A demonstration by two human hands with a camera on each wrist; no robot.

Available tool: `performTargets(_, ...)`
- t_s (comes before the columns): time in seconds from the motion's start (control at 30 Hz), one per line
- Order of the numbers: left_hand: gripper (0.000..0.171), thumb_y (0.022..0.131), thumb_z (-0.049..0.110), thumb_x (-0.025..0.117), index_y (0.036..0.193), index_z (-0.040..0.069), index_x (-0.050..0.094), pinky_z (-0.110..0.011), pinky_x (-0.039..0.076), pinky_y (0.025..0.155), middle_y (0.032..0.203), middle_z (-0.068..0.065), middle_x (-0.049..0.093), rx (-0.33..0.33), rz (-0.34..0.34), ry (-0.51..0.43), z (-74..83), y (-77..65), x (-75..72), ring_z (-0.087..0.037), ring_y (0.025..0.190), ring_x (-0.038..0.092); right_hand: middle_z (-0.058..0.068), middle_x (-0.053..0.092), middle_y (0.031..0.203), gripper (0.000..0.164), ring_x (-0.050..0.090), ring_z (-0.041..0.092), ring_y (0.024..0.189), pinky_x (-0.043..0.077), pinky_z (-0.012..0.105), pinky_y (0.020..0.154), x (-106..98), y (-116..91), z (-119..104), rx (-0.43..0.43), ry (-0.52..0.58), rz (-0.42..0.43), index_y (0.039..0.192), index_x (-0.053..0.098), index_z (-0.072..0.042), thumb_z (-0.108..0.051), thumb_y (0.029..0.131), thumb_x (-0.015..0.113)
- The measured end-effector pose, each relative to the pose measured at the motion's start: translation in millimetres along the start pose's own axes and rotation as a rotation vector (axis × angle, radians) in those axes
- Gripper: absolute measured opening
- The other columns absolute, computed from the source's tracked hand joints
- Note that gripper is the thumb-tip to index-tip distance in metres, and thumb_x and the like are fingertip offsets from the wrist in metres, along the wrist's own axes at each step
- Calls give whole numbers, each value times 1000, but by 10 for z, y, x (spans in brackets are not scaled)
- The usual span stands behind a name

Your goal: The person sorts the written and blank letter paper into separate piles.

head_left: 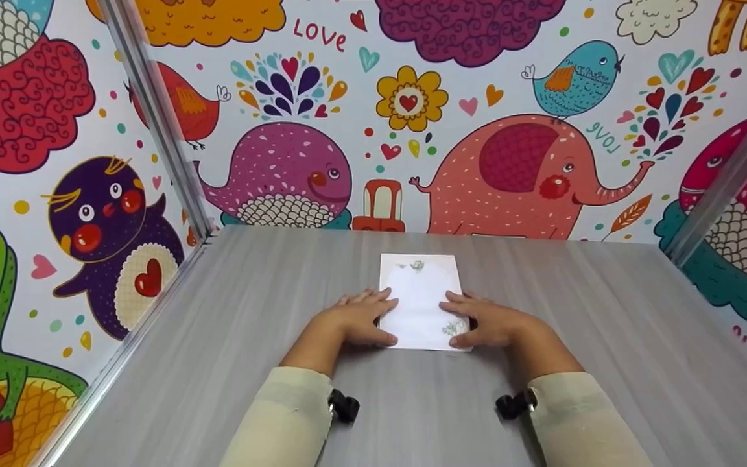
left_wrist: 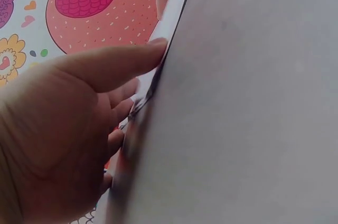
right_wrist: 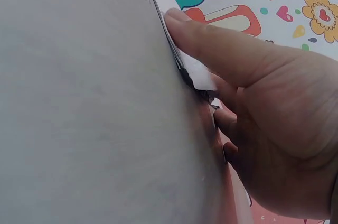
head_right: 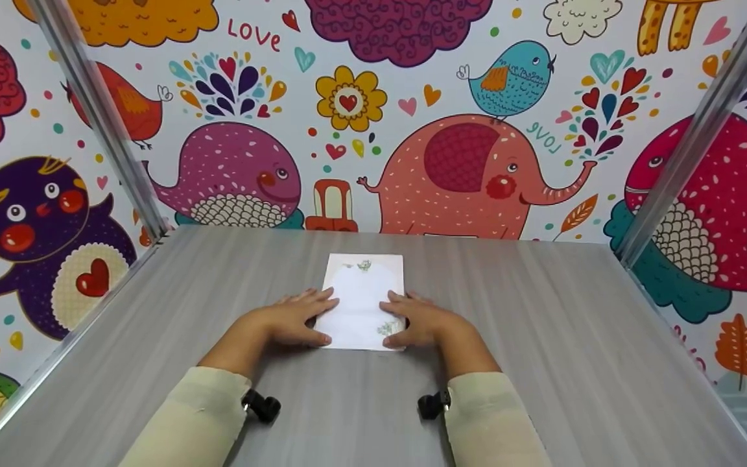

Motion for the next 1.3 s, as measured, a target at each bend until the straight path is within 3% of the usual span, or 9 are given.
performTargets(0.2, 78, 96, 54, 69, 165, 33, 42, -61, 10, 137, 180, 7, 26, -23, 36, -27, 11, 20, -2, -27, 169, 17, 3, 41, 174, 67, 25, 41, 165, 22, 70, 131, -29, 19, 11, -37, 62, 57, 156, 56, -32, -37, 94, 81)
performTargets(0.33, 70, 94, 50, 74, 159, 33, 52, -57, 23, 134, 172, 0, 39, -49, 86, -72, 24, 14, -13, -28, 162, 31, 11, 52, 163, 55, 43, 41, 155, 33, 64, 128, -47, 13, 3, -89, 61, 127, 146, 66, -21, -27, 94, 82)
performTargets(0.47, 64, 92, 49, 78, 152, 36, 59, -52, 38, 123, 151, -5, 47, -73, 132, -81, 37, 8, -23, -27, 143, 42, 9, 59, 133, 49, 56, 30, 124, 52, 48, 104, -58, 5, 2, -63, 46, 193, 136, 74, -25, -27, 89, 87)
performTargets(0.57, 64, 92, 51, 79, 151, 38, 60, -50, 42, 118, 143, -6, 50, -87, 141, -45, 40, 9, -23, -27, 136, 43, 4, 57, 115, 48, 52, 21, 108, 46, 37, 87, -57, 7, -4, -35, 21, 201, 134, 76, -31, -31, 87, 89)
performTargets(0.73, 66, 92, 53, 78, 152, 36, 59, -55, 39, 123, 150, -7, 55, -86, 139, -12, 46, 9, -22, -29, 143, 43, 1, 65, 116, 49, 52, 20, 113, 48, 40, 92, -53, 8, -17, -33, -31, 185, 136, 75, -33, -34, 89, 87)
performTargets(0.93, 69, 90, 54, 77, 153, 32, 59, -51, 41, 120, 145, -6, 58, -62, 154, 12, 42, 20, -25, -27, 138, 46, 4, 68, 112, 49, 54, 22, 108, 47, 39, 90, -70, 13, -32, -18, 6, 209, 134, 76, -25, -32, 87, 89)
performTargets(1.17, 66, 94, 56, 70, 152, 26, 61, -54, 41, 123, 150, -6, 61, -112, 195, -104, 63, 43, -39, -27, 139, 49, 6, 65, 94, 52, 58, 21, 86, 49, 30, 72, -92, 45, -46, 69, 191, 276, 136, 72, -12, -36, 93, 84)
performTargets(1.3, 52, 101, 36, 68, 148, 13, 63, -44, 56, 97, 121, -10, 71, -174, 272, -248, 84, 80, -61, -25, 110, 64, 9, 66, 93, 58, 58, 20, 80, 49, 28, 67, -112, 45, -83, 135, 257, 329, 146, 63, -3, -29, 97, 79)
Point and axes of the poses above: each hand's wrist, its own y-axis towards the middle knuckle, its own x-axis out of the palm, z = x × y, the point moved 2 cm from there along y, towards the middle knuckle
